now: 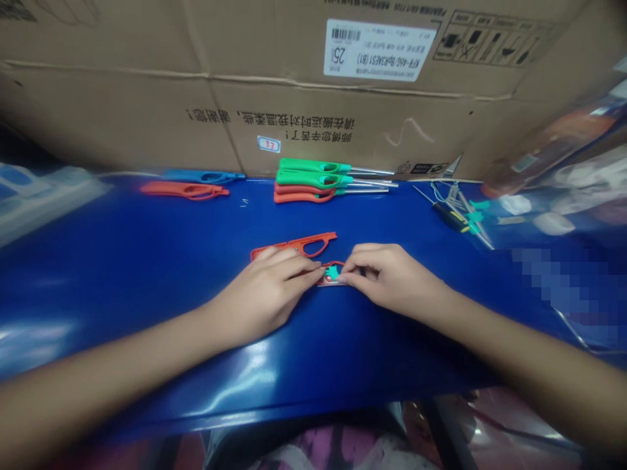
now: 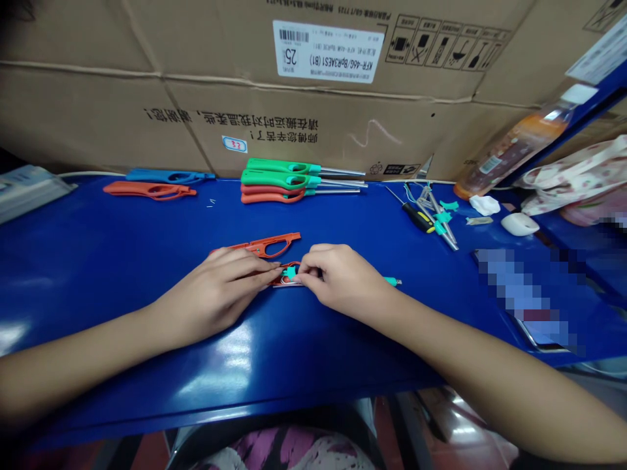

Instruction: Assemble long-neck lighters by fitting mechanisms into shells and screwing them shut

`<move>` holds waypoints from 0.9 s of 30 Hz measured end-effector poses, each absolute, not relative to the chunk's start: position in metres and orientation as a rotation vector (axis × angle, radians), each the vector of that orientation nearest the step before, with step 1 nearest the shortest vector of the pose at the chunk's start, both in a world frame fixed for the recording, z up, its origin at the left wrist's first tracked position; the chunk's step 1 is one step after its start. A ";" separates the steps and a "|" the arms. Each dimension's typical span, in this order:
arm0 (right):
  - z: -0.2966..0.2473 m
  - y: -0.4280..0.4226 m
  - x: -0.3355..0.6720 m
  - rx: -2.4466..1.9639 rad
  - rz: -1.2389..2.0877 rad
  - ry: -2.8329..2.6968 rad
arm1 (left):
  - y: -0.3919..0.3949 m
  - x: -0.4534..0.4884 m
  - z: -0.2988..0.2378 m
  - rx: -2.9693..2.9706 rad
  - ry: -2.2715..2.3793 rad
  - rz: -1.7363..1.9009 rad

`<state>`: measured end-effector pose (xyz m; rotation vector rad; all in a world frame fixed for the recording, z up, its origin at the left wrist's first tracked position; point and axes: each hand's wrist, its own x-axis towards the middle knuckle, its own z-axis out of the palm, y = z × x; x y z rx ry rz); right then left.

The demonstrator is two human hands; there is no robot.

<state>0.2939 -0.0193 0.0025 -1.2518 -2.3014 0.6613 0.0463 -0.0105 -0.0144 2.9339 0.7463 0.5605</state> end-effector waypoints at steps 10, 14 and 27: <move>0.002 -0.013 0.300 -1.233 0.698 -2.303 | -0.009 0.047 -0.019 2.877 0.742 0.657; 0.001 -0.013 0.300 -1.245 0.677 -2.313 | -0.010 0.049 -0.015 2.982 0.781 0.552; 0.002 -0.015 0.296 -1.293 0.626 -2.326 | -0.017 0.051 -0.018 3.087 0.851 0.433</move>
